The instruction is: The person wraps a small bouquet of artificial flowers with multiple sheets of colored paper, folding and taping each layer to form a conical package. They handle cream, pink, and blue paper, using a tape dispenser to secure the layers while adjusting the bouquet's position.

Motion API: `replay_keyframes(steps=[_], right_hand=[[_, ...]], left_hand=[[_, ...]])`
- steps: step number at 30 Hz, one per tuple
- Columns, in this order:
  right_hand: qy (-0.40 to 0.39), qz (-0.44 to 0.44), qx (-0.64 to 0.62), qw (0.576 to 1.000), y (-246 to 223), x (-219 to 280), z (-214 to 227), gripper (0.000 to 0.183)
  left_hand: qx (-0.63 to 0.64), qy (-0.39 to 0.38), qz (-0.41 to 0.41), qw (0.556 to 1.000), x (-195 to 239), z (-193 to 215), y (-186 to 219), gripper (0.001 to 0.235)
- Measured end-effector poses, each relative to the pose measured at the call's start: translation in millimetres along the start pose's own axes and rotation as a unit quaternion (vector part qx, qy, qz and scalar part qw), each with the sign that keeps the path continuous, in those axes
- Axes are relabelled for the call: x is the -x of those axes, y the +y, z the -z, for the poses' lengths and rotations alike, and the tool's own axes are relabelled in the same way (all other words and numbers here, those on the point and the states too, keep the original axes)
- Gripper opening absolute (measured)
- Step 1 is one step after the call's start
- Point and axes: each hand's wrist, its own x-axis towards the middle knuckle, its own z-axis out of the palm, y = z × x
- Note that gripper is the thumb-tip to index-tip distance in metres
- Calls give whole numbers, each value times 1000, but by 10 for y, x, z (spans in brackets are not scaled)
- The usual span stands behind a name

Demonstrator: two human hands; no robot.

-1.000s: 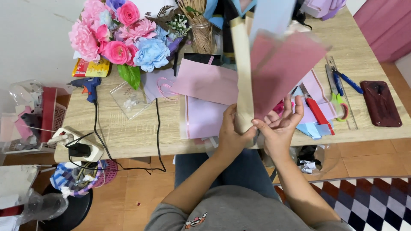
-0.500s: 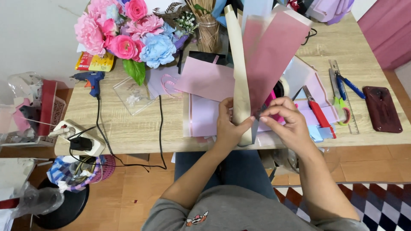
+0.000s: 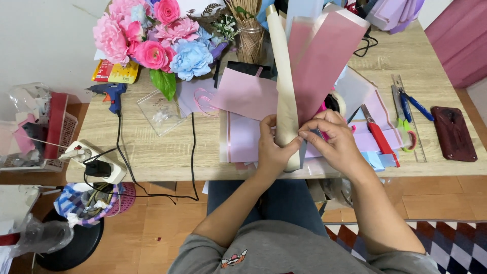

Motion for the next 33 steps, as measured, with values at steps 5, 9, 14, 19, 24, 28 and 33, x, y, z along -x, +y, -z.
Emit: replay_keyframes(steps=[5, 9, 14, 19, 24, 28, 33], right_hand=[[19, -43, 7, 999, 35, 19, -69, 6], [43, -66, 6, 997, 144, 49, -132, 9], [68, -85, 9, 994, 212, 86, -188, 17], [109, -104, 44, 988, 267, 112, -210, 38], [91, -163, -14, 982, 464, 198, -295, 46], [73, -163, -66, 982, 431, 181, -250, 47], [31, -163, -105, 981, 406, 229, -164, 38]], left_hand=[[-14, 16, -12, 1000, 27, -30, 60, 84], [-35, 32, -33, 998, 29, -36, 57, 84], [-54, 58, -62, 995, 50, -62, -66, 84], [-29, 66, -81, 994, 75, -82, -140, 83], [32, 26, -71, 997, 108, -95, -145, 89], [59, -1, -35, 998, 117, -62, -283, 90], [94, -13, -3, 996, 82, -2, -367, 90]])
